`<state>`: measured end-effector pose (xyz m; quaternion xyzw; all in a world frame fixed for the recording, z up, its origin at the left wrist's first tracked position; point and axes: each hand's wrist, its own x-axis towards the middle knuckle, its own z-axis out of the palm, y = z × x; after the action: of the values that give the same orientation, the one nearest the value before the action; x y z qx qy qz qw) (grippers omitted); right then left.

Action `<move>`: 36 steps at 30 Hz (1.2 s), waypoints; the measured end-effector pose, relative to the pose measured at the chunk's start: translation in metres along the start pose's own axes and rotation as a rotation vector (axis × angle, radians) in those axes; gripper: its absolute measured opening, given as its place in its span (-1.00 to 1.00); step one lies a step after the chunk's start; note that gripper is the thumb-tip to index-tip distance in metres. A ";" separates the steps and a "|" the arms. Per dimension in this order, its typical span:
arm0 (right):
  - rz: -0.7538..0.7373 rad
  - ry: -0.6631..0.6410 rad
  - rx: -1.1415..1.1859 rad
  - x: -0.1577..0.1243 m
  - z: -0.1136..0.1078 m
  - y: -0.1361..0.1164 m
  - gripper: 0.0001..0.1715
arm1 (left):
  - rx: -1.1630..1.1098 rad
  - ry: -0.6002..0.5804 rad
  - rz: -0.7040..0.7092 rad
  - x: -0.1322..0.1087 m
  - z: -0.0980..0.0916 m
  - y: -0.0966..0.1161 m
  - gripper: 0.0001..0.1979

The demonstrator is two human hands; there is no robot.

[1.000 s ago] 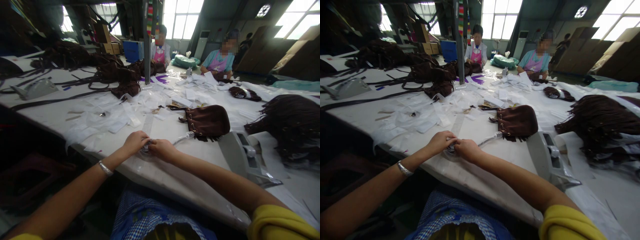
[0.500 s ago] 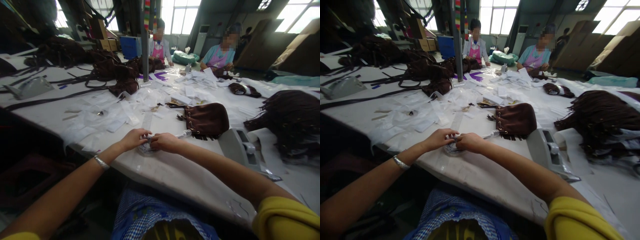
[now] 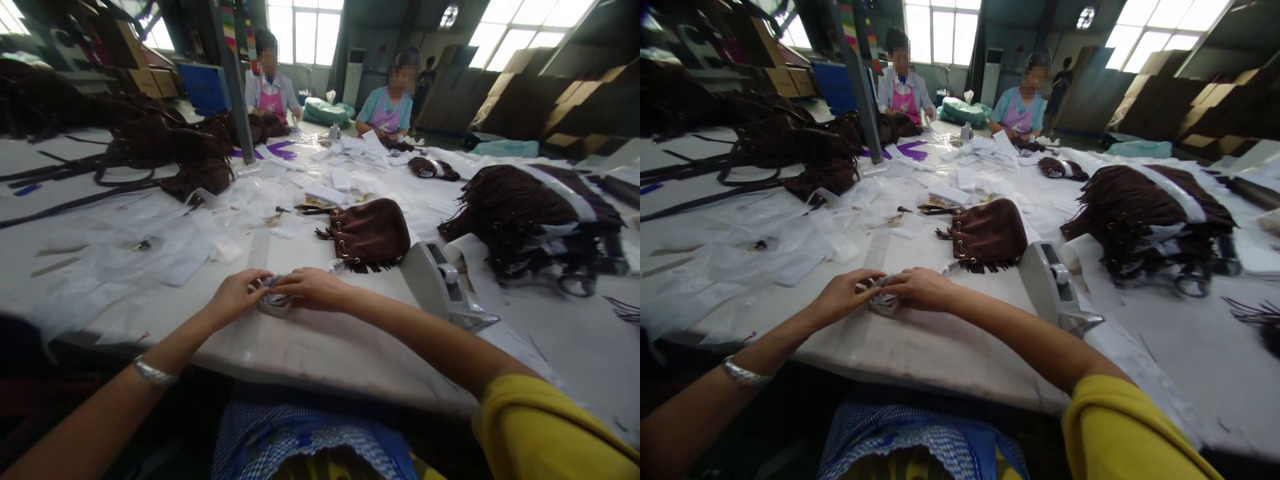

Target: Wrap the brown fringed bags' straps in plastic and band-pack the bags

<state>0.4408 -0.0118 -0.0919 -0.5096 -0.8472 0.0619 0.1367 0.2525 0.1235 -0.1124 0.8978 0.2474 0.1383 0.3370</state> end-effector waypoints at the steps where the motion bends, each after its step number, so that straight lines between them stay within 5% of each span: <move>1: -0.019 -0.018 -0.030 -0.005 -0.001 0.003 -0.50 | -0.028 -0.030 0.030 0.004 0.000 0.001 -0.60; 5: 0.008 -0.072 -0.156 -0.014 0.009 0.007 -0.63 | -0.068 -0.144 0.118 0.018 0.000 0.007 -0.62; 7: 0.051 -0.049 -0.177 -0.012 0.018 0.007 -0.66 | -0.029 -0.109 0.131 0.019 -0.001 0.012 -0.63; 10: 0.122 0.019 -0.168 -0.009 0.028 0.005 -0.62 | 0.105 0.009 0.177 0.009 0.001 0.023 -0.66; 13: 0.114 0.065 -0.094 -0.013 0.030 0.005 -0.64 | 0.137 -0.093 0.155 -0.007 0.009 0.030 -0.68; 16: 0.093 0.190 0.044 -0.031 0.027 0.005 -0.66 | 0.073 -0.176 0.084 -0.018 0.021 0.027 -0.66; 20: 0.289 0.409 0.007 -0.065 0.018 0.005 -0.67 | 0.149 -0.146 0.158 -0.020 0.029 0.019 -0.68; 26: 0.436 0.344 -0.125 -0.081 0.019 0.011 -0.71 | 0.361 -0.236 0.250 -0.007 0.022 0.028 -0.68; 32: 0.417 0.481 0.054 -0.079 0.039 0.019 -0.70 | 0.412 -0.326 0.221 -0.001 0.022 0.052 -0.58; 36: 0.390 0.596 0.195 -0.082 0.049 0.018 -0.61 | 0.496 -0.251 0.131 -0.004 0.037 0.066 -0.66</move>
<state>0.4784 -0.0738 -0.1568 -0.6417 -0.6472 0.0162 0.4111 0.2879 0.0582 -0.0952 0.9770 0.1717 -0.0172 0.1253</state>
